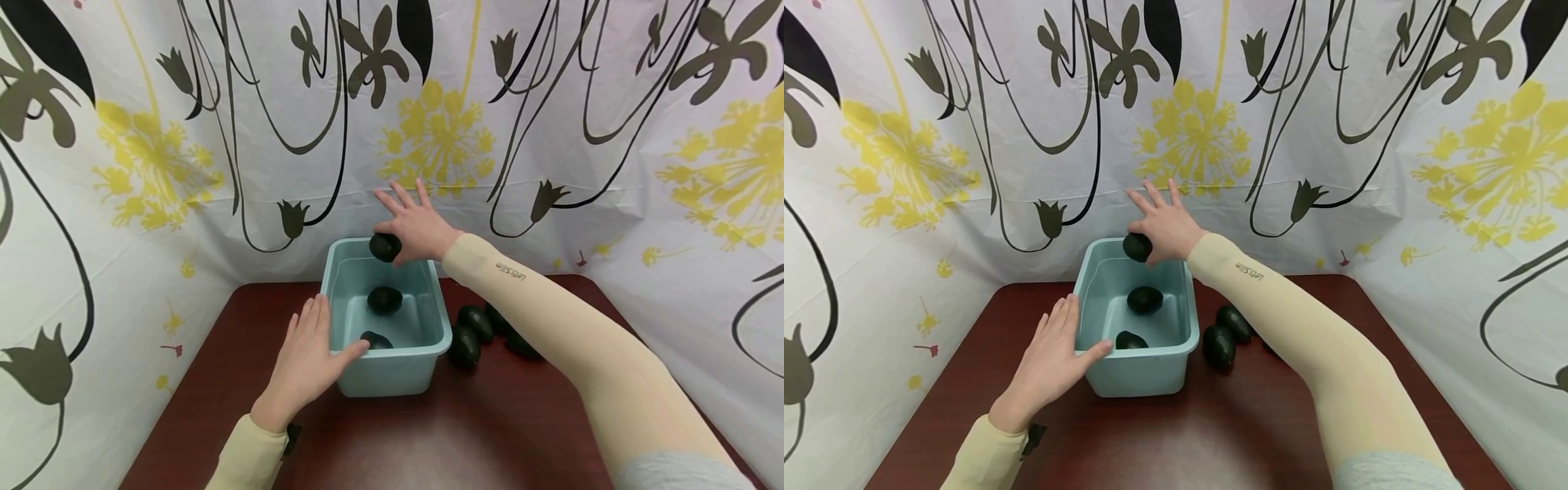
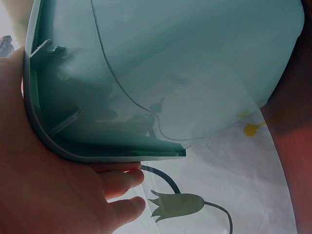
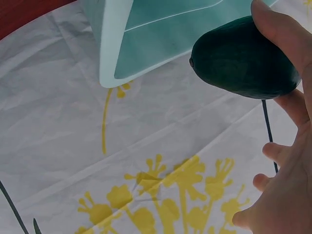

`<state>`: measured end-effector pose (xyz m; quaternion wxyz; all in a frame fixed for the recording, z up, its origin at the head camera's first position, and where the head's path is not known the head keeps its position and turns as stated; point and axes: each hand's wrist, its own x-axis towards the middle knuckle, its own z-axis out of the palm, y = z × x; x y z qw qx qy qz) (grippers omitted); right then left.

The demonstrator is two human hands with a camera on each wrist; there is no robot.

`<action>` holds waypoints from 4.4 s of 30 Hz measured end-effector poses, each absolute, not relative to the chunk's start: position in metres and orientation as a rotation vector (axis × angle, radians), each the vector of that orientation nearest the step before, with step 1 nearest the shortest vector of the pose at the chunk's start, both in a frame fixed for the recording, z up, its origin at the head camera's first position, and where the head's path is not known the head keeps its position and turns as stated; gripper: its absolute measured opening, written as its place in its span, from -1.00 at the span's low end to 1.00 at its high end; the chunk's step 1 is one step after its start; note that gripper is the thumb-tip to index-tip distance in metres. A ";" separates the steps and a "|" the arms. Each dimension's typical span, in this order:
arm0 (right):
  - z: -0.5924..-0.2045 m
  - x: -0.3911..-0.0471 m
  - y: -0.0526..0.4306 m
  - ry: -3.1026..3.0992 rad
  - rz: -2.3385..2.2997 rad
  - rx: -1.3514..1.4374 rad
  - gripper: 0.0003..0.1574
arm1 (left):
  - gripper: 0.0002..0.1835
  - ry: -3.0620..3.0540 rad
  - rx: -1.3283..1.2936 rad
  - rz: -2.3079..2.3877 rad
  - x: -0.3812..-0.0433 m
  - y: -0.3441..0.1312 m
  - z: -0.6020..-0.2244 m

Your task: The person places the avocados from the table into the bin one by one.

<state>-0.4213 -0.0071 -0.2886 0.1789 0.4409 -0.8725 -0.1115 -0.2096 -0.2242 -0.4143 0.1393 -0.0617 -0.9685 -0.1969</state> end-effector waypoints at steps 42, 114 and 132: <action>-0.325 -0.447 -0.024 -2.565 -0.365 1.213 -0.06 | 0.27 -2.796 -0.188 -0.581 -0.211 -0.224 -0.414; -0.314 -0.395 0.114 -2.365 -0.339 1.203 0.00 | 0.28 -2.786 -0.189 -0.581 -0.210 -0.220 -0.417; -0.361 -0.367 0.157 -2.363 -0.281 1.240 -0.09 | 0.28 -2.785 -0.191 -0.558 -0.212 -0.221 -0.416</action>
